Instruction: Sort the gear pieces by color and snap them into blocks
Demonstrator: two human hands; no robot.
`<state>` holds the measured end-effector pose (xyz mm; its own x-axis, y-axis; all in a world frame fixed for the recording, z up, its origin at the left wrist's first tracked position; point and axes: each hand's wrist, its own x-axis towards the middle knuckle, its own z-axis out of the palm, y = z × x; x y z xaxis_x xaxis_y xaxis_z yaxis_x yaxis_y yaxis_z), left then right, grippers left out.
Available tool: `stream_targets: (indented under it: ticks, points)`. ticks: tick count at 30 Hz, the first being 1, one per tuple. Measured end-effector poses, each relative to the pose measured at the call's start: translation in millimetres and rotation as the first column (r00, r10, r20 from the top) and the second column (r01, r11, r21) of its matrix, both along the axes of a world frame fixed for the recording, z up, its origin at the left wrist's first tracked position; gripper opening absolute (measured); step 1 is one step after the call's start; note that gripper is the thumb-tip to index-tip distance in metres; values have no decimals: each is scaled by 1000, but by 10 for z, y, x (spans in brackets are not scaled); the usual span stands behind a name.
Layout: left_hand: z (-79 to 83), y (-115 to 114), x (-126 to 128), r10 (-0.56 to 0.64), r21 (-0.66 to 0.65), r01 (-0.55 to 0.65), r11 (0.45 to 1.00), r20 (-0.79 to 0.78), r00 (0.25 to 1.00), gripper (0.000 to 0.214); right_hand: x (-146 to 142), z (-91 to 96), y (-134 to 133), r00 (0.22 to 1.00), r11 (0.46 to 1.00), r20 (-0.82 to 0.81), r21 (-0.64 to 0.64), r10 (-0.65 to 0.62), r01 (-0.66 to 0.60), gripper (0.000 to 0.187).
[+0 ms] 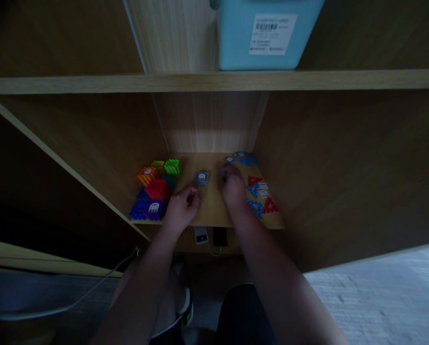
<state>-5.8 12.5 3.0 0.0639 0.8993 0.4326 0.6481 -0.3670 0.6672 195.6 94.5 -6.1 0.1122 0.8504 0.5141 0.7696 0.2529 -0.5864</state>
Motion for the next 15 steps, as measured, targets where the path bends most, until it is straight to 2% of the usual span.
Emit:
stream_targets:
  ticks: [3, 8, 15]
  points:
    - [-4, -1, -2, -7, -4, 7, 1000, 13, 1000, 10, 4, 42, -28, 996, 995, -54, 69, 75, -71, 18]
    - [-27, 4, -18, -19, 0, 19, 1000, 86, 996, 10, -32, 115, -122, 971, 960, -61, 172, 233, -219, 10]
    - [-4, 7, -8, 22, -1, -23, 1000, 163, 986, 29, -124, 160, -236, 908, 885, -32, 238, 418, -399, 6]
